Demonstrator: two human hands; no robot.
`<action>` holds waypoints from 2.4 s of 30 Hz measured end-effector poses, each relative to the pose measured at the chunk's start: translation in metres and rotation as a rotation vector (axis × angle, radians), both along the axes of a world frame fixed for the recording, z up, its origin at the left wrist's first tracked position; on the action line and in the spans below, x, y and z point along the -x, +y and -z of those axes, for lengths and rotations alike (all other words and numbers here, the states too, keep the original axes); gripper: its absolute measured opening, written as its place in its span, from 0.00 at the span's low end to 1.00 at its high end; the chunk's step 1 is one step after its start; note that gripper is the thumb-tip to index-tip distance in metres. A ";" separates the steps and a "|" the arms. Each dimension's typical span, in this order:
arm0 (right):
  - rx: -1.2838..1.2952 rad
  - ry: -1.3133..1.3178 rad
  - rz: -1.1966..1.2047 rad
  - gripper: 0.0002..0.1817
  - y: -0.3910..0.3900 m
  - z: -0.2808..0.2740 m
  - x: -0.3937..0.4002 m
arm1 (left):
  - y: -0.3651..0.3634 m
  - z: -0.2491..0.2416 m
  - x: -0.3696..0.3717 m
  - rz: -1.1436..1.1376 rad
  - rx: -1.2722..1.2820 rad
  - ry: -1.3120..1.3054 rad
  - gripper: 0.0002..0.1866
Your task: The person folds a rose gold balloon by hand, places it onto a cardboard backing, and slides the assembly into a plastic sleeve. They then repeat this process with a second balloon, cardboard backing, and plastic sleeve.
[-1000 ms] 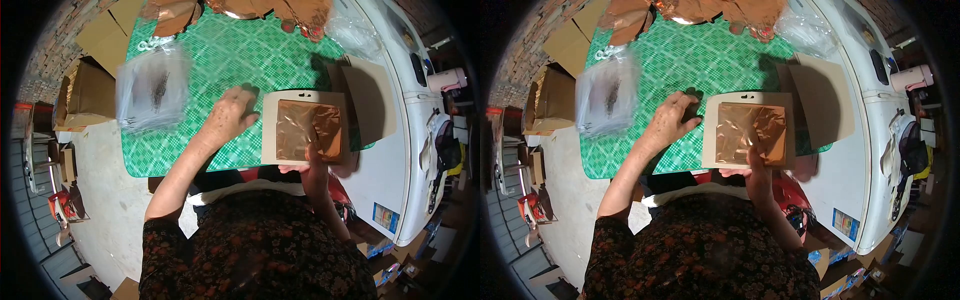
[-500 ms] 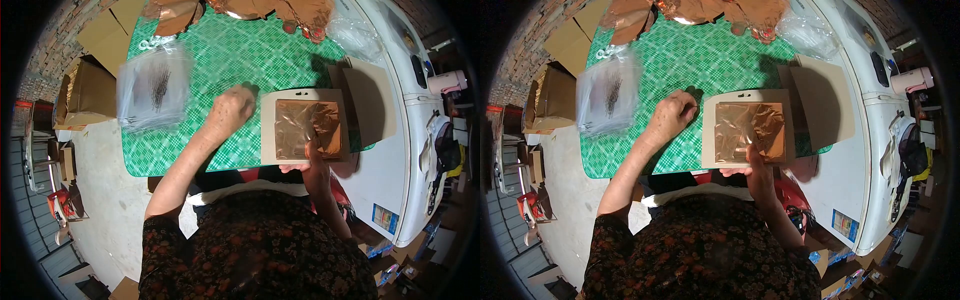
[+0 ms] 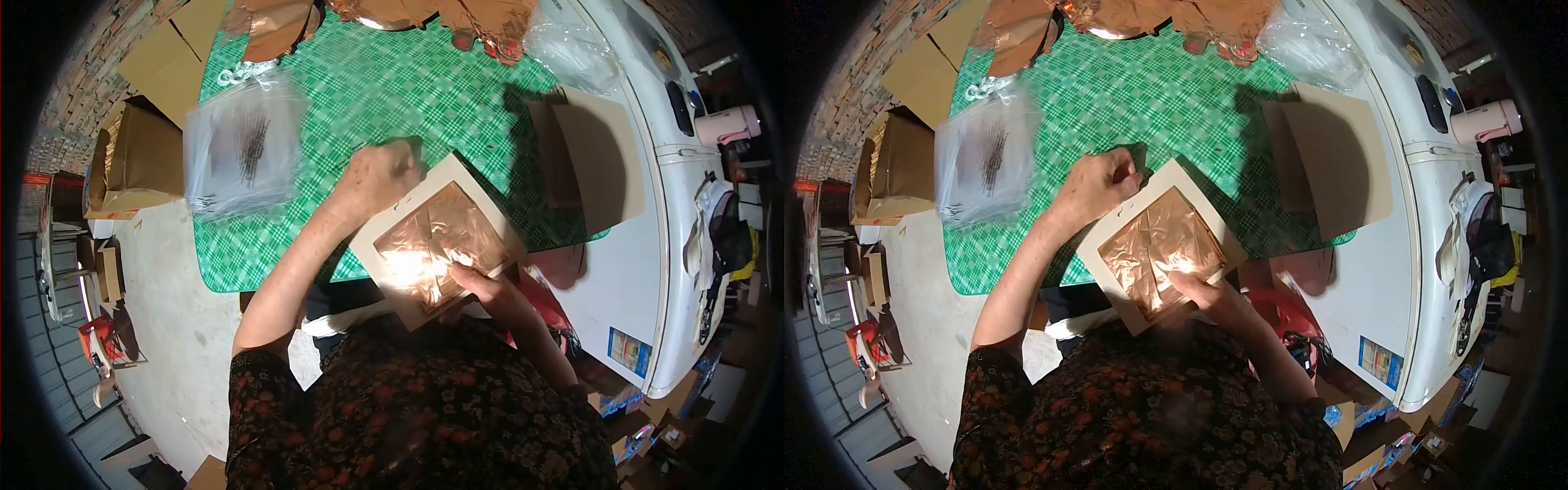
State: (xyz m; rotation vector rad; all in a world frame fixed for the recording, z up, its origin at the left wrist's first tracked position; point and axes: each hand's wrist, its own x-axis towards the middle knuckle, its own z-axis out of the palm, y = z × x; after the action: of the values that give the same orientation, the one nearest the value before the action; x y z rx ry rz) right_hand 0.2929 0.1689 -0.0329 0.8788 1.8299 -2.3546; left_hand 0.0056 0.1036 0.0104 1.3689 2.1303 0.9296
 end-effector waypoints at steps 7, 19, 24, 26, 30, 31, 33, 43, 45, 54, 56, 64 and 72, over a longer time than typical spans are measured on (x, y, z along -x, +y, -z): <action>0.216 -0.177 -0.064 0.25 0.007 -0.030 0.013 | -0.008 -0.003 -0.013 0.046 -0.107 0.127 0.09; 0.290 -0.188 -0.045 0.25 0.009 -0.050 0.025 | 0.000 0.007 -0.009 -0.066 0.029 0.202 0.12; 0.255 -0.258 -0.001 0.26 0.011 -0.062 0.026 | 0.015 0.014 -0.011 -0.099 -0.052 0.243 0.13; 0.285 -0.281 -0.041 0.26 0.019 -0.056 0.025 | 0.021 0.016 -0.010 -0.088 -0.049 0.253 0.13; 0.308 -0.322 -0.046 0.27 0.024 -0.054 0.023 | 0.028 0.019 -0.008 -0.074 -0.045 0.279 0.13; 0.309 -0.323 -0.061 0.28 0.025 -0.053 0.023 | 0.029 0.021 -0.008 -0.067 -0.050 0.287 0.13; 0.311 -0.325 -0.092 0.31 0.028 -0.048 0.023 | 0.030 0.025 -0.008 -0.067 -0.081 0.303 0.13; 0.356 -0.349 -0.186 0.31 0.040 -0.054 0.028 | 0.040 0.027 -0.006 -0.065 -0.125 0.348 0.12; 0.349 -0.408 -0.162 0.30 0.042 -0.060 0.031 | 0.040 0.026 -0.004 -0.049 -0.120 0.334 0.13; 0.194 -0.522 -0.126 0.31 0.062 -0.075 0.029 | 0.037 0.013 0.000 -0.008 0.005 0.198 0.12; 0.176 -0.483 -0.138 0.30 0.063 -0.078 0.030 | 0.037 0.014 -0.001 -0.013 0.003 0.200 0.13; 0.210 -0.515 -0.157 0.26 0.064 -0.069 0.033 | 0.034 0.019 -0.008 -0.032 -0.098 0.196 0.12; 0.139 -0.535 -0.260 0.30 0.059 -0.081 0.046 | 0.034 0.035 -0.002 0.002 -0.203 0.436 0.08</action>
State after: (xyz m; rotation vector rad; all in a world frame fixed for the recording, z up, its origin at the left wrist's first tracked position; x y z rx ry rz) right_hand 0.2470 0.2281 0.0483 1.0494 1.4460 -1.8331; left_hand 0.0080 0.1378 -0.0249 1.8128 2.3947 0.9333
